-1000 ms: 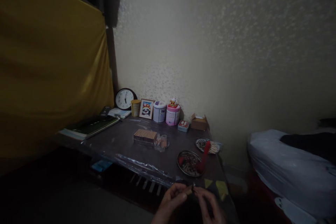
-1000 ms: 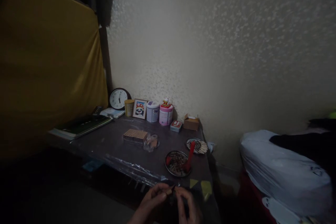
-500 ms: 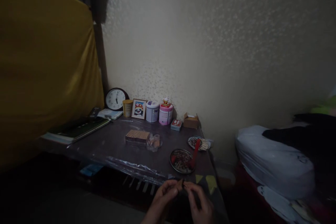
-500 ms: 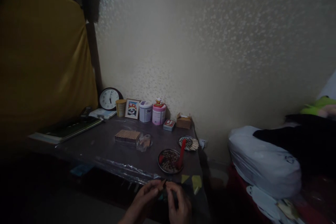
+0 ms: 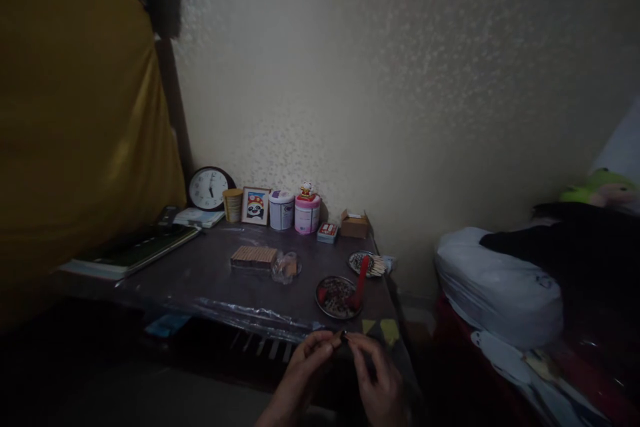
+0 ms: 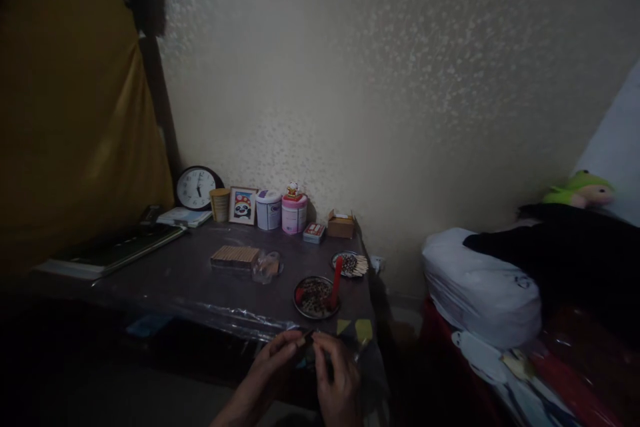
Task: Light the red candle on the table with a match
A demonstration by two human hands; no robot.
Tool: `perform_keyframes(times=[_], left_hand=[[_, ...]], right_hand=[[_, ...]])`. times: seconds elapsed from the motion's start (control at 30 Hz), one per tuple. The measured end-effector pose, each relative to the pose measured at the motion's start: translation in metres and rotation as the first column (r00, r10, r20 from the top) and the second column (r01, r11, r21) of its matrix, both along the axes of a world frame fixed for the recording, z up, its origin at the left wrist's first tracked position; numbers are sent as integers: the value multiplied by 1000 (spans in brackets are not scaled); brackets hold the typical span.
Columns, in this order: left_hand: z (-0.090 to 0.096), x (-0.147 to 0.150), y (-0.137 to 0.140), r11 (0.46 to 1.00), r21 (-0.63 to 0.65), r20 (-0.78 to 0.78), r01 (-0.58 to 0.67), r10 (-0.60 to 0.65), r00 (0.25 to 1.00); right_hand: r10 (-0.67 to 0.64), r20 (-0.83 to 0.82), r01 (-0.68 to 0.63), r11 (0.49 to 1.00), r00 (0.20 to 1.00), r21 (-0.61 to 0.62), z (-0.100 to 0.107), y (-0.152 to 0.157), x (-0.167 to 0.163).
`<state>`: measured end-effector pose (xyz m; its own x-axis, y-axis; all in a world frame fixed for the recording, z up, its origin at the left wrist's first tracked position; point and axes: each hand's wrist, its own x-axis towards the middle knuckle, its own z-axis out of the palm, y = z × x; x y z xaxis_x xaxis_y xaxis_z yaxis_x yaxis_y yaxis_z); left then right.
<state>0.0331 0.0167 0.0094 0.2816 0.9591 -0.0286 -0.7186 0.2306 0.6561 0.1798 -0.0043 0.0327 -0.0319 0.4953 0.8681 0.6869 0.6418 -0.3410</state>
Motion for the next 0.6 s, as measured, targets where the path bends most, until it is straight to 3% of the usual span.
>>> perform_keyframes(times=[0.17, 0.43, 0.6], left_hand=[[10, 4, -4, 1000, -12, 24, 2, -2, 1000], [28, 11, -17, 1000, 8, 26, 18, -18, 1000], [31, 14, -18, 1000, -13, 26, 16, -16, 1000]], right_hand=[[-15, -25, 17, 998, 1000, 59, 19, -11, 0], [-82, -18, 83, 995, 996, 48, 23, -13, 5], [-58, -91, 70, 988, 994, 136, 33, -28, 6]])
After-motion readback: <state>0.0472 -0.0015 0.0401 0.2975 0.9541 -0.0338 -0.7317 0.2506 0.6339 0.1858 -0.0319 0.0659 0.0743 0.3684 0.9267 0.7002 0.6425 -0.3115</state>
